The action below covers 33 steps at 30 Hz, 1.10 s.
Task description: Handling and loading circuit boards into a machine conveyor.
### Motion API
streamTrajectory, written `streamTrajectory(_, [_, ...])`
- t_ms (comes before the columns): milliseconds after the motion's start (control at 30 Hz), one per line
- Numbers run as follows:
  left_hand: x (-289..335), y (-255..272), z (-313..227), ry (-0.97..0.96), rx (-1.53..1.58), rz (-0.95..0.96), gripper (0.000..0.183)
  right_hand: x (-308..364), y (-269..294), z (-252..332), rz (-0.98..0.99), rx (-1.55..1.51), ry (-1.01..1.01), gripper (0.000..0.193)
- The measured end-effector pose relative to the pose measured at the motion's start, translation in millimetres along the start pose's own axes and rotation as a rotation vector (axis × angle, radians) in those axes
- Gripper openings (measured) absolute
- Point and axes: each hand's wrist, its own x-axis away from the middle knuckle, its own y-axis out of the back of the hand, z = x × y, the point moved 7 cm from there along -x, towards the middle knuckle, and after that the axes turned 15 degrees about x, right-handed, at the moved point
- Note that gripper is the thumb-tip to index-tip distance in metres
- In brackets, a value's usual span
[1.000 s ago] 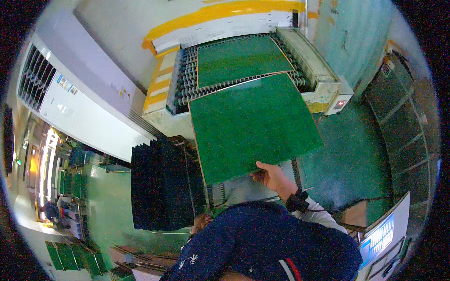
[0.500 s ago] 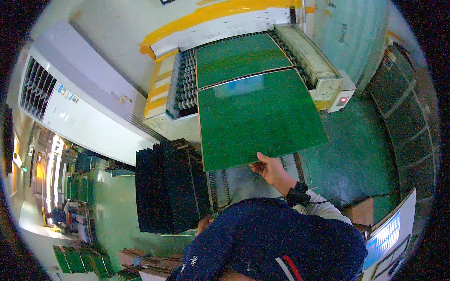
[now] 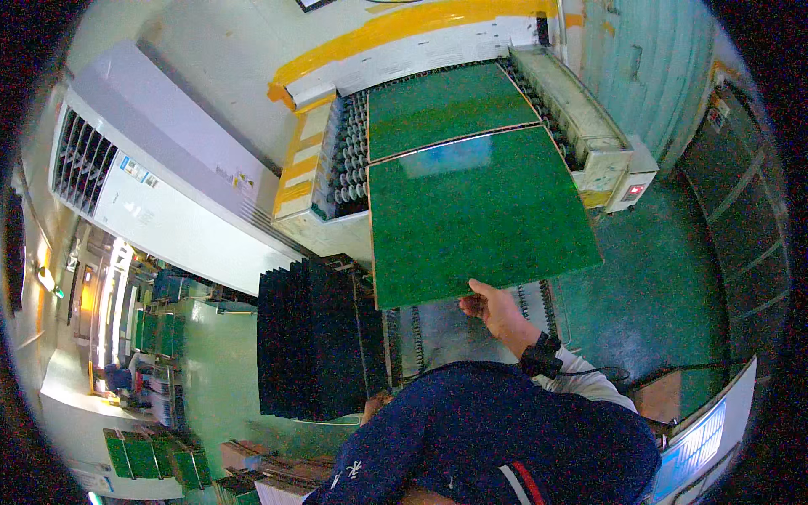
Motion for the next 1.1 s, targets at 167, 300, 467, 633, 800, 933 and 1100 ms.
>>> streamTrajectory(167, [9,6,13,0.296,0.19,-0.171,0.022,-2,-10,11,0.072,-0.004,0.082,0.025])
streamTrajectory(300, [14,3,-29,-0.324,-0.676,0.08,0.024,-13,-8,9,0.066,0.019,0.032,0.021])
streamTrajectory(467, [9,9,18,0.167,-0.122,-0.073,0.021,-22,-9,6,0.053,0.026,0.009,0.018])
streamTrajectory(633, [17,1,8,0.099,-0.046,-0.057,0.025,-26,-2,6,0.035,0.029,0.024,0.018])
streamTrajectory(800, [12,11,24,0.21,-0.042,-0.123,0.027,-25,-6,9,0.028,0.011,0.023,0.018])
streamTrajectory(933, [15,9,29,0.079,0.088,-0.114,0.03,-33,-5,8,0.058,0.003,0.024,0.017])
streamTrajectory(1100, [16,8,29,0.178,0.126,-0.163,0.031,-35,-4,13,0.069,0.014,0.047,0.016])
